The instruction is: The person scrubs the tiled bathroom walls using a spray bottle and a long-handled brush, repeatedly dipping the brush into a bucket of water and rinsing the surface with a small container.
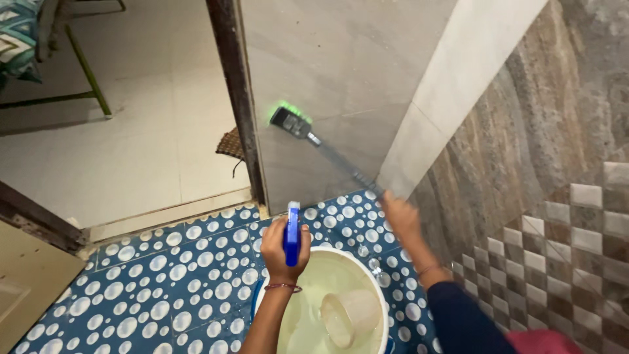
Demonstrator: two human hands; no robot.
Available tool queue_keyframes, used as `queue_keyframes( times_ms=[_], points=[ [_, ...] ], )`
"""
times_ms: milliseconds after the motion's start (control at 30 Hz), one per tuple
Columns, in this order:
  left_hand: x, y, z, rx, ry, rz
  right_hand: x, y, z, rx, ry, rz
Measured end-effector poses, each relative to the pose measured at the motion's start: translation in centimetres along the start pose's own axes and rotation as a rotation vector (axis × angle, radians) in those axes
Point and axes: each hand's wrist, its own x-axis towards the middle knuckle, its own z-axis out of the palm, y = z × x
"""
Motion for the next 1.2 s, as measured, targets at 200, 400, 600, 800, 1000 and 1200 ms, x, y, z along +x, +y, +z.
queue_keyframes(
  times_ms=[200, 400, 600, 800, 1000, 1200],
  points=[
    [0.0, -0.4, -1.7, 0.035, -0.006, -0.031, 11.6, 5.4, -10.1, 0.263, 0.084, 0.282],
    [0.1, -0.6, -2.1, 0.036, -0.025, -0.1, 11.4, 1.8, -7.4, 0.292, -0.033, 0.036],
    [0.3, -0.8, -2.1, 0.029, -0.016, -0.093, 9.7, 6.4, -6.0, -0.068, 0.025, -0.269],
    [0.4, -1.3, -2.0, 0.045, -0.001, -0.069, 19.4, 7.5, -16.9, 0.16, 0.304, -0.044],
    [0.4, -1.6, -1.6, 0.05, 0.016, -0.055, 16.7, 5.7, -14.5, 0.167, 0.095, -0.129],
    [0.7, -1.5, -1.1, 0.021, -0.044, -0.134, 11.5, 9.7, -7.0, -0.185, -0.021, -0.3]
  ],
)
